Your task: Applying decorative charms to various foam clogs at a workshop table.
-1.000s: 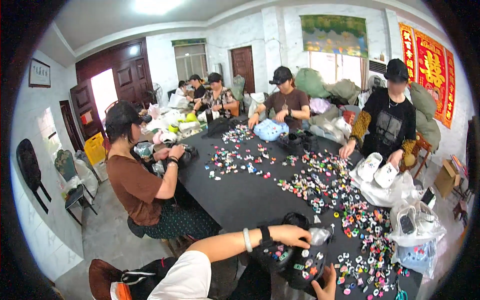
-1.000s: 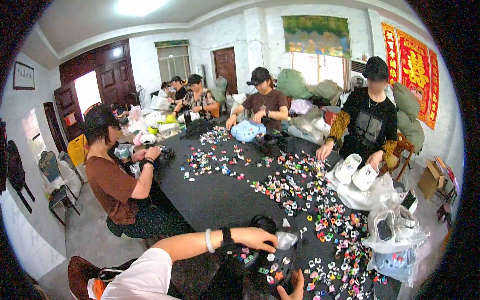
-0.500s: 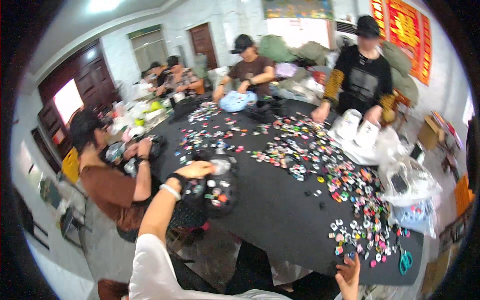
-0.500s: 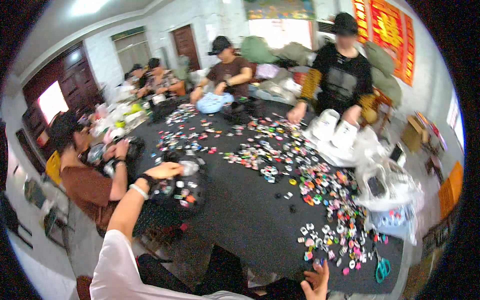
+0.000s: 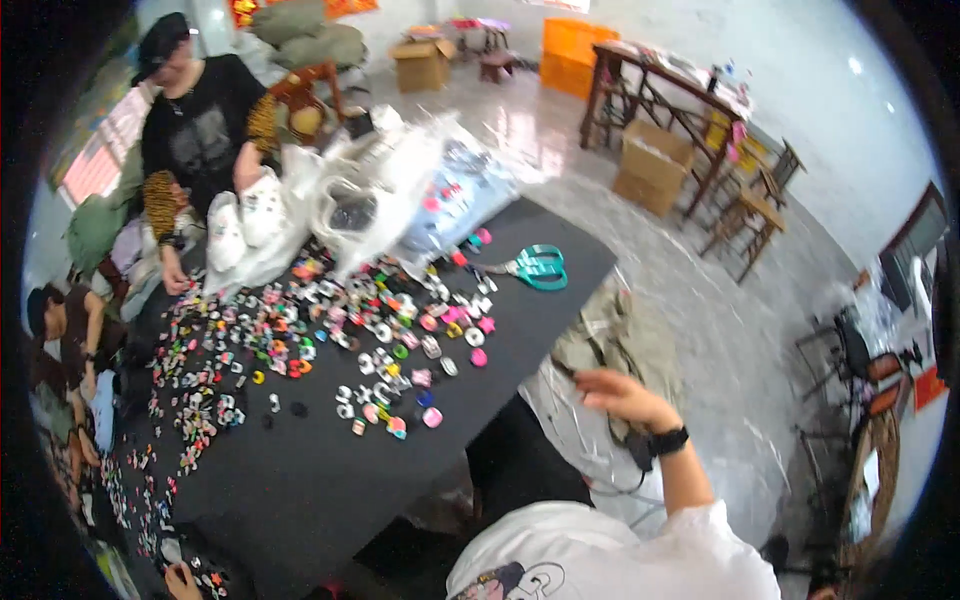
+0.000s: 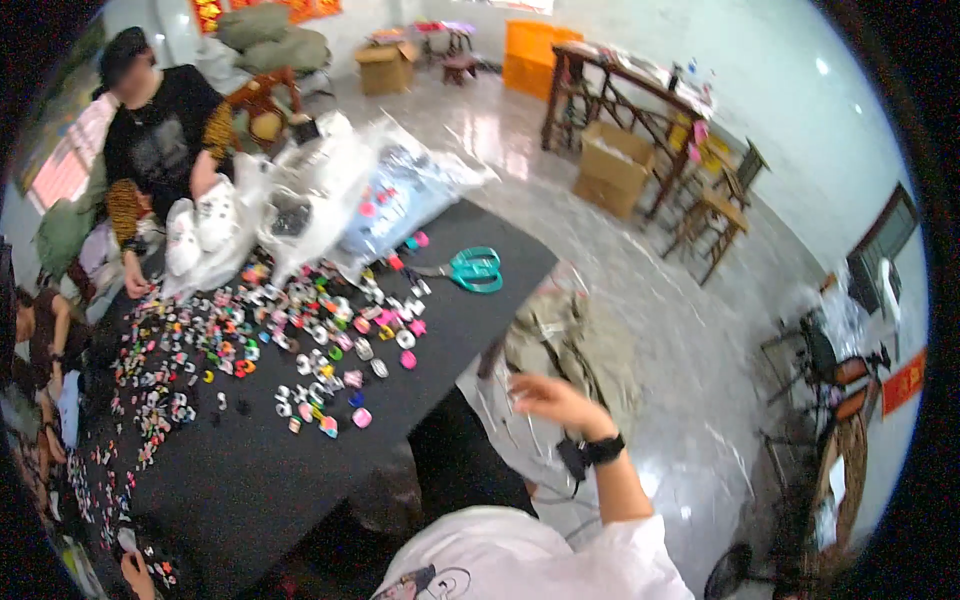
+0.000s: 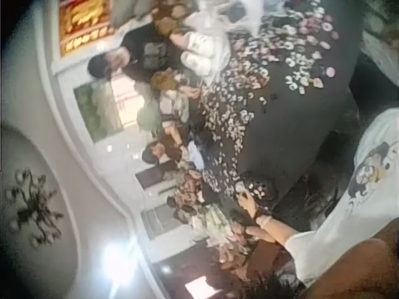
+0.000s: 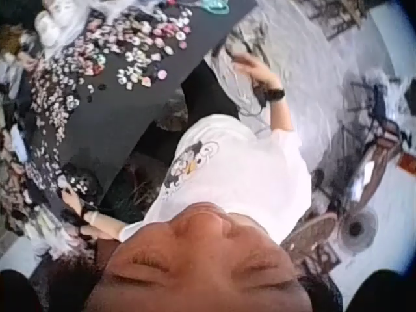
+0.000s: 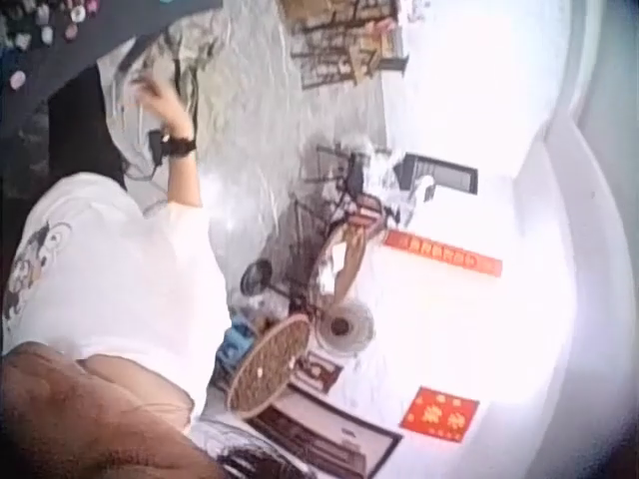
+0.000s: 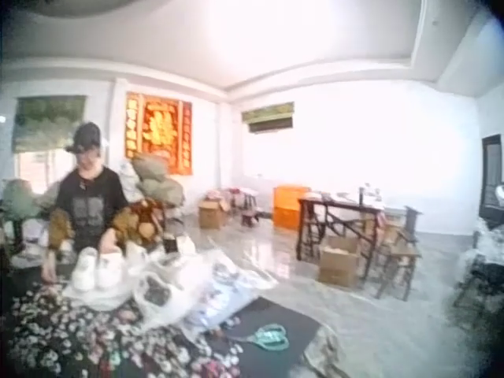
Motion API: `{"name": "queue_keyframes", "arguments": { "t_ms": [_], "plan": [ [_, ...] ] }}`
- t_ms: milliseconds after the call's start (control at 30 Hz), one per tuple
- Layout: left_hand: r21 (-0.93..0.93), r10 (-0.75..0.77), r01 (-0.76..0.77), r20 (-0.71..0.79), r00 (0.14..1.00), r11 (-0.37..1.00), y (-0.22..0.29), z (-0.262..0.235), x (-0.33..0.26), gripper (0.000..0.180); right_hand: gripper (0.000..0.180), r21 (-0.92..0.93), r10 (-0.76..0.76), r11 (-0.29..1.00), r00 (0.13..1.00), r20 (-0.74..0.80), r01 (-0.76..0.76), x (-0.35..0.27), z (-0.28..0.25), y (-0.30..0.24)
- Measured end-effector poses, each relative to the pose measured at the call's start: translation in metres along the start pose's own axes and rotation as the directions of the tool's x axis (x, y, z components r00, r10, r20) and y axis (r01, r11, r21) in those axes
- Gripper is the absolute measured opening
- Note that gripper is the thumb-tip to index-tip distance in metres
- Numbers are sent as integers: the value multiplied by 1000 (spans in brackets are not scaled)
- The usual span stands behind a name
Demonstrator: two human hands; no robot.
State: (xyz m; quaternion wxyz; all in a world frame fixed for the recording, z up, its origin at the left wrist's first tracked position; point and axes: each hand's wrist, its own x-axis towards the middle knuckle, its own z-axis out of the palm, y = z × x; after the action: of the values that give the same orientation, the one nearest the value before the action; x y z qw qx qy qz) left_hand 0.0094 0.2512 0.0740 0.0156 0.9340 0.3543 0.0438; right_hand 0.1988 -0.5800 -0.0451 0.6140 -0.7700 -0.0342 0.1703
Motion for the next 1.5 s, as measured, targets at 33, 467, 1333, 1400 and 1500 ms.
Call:
{"name": "queue_keyframes", "arguments": {
  "t_ms": [33,467,1333,1400,1500],
  "plan": [
    [112,16,-17,2,1000,994,4,-22,-15,56,49,31,34,999,995,-89,-31,-8,-12,8],
    [-279,498,-484,-25,867,829,193,71,-129,77,42,72,54,997,912,-408,-27,-13,-48,7],
    [-169,340,-451,-445,828,877,278,112,-164,45,28,134,-206,968,977,-55,212,397,47,-226],
    [-169,310,-426,-463,830,889,272,113,-167,45,27,302,-359,880,930,-79,366,388,67,-250],
    [-179,347,-476,-475,808,861,279,113,-165,45,25,492,-487,714,859,-160,497,402,37,-270]
  ]
}}
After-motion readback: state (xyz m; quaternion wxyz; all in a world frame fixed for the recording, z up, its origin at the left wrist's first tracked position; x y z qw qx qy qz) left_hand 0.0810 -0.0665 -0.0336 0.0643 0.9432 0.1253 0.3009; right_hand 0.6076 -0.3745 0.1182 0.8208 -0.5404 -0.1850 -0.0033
